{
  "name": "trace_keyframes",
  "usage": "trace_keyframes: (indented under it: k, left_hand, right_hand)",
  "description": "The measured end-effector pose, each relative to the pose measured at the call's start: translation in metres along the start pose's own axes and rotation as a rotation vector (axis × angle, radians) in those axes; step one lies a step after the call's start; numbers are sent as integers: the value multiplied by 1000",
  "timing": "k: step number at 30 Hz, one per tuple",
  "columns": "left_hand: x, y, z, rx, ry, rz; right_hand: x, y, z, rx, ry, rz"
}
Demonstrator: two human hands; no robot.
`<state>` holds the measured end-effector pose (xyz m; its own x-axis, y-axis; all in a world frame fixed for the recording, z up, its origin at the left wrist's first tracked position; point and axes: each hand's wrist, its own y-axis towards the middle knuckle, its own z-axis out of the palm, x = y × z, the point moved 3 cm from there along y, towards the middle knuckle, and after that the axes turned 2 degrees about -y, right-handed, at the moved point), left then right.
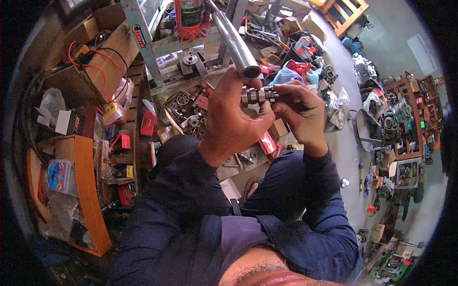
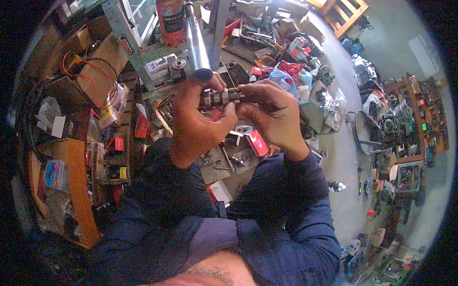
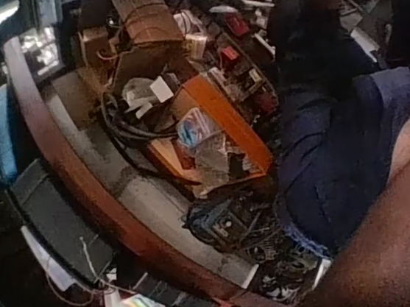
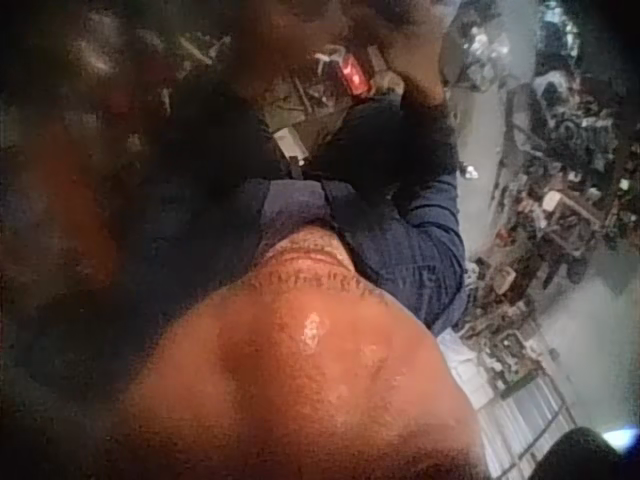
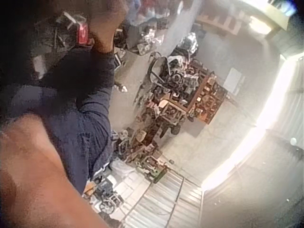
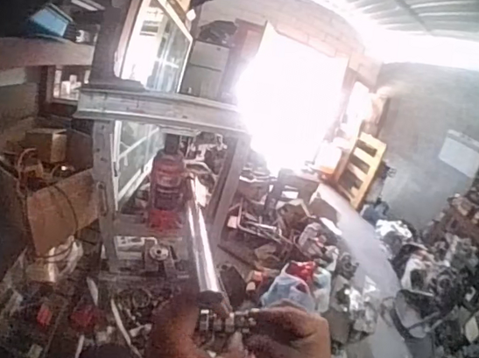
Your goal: The person handles engine components, specifically a camshaft. They pick up a small metal piece and a bearing, place them onto a camshaft, and then use a hydraulic press handle to apply pressure to a component held in the press frame.
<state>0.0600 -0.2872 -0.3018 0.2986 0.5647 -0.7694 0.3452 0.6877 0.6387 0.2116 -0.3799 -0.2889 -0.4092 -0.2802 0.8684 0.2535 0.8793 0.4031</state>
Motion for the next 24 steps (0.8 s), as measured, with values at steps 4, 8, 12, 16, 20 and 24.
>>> trace_keyframes:
  k: [4,8,12,16,20,24]
  left_hand:
    - [-7,5,1,64,230,225]
    - [-5,1,4,100,94,155]
    - [-8,3,3,96,161,197]
    - [-4,-4,4,3,-28,-125]
    - [0,-4,3,-40,-163,-300]
    - [7,-8,8,-71,-274,-308]
  right_hand:
    - [-5,-3,1,-35,135,77]
    - [-4,-3,0,-25,100,63]
    - [-4,-3,1,-44,142,43]
    - [0,-3,5,-37,167,27]
    - [3,-1,6,-22,44,-95]
    - [1,-1,6,-21,41,-141]
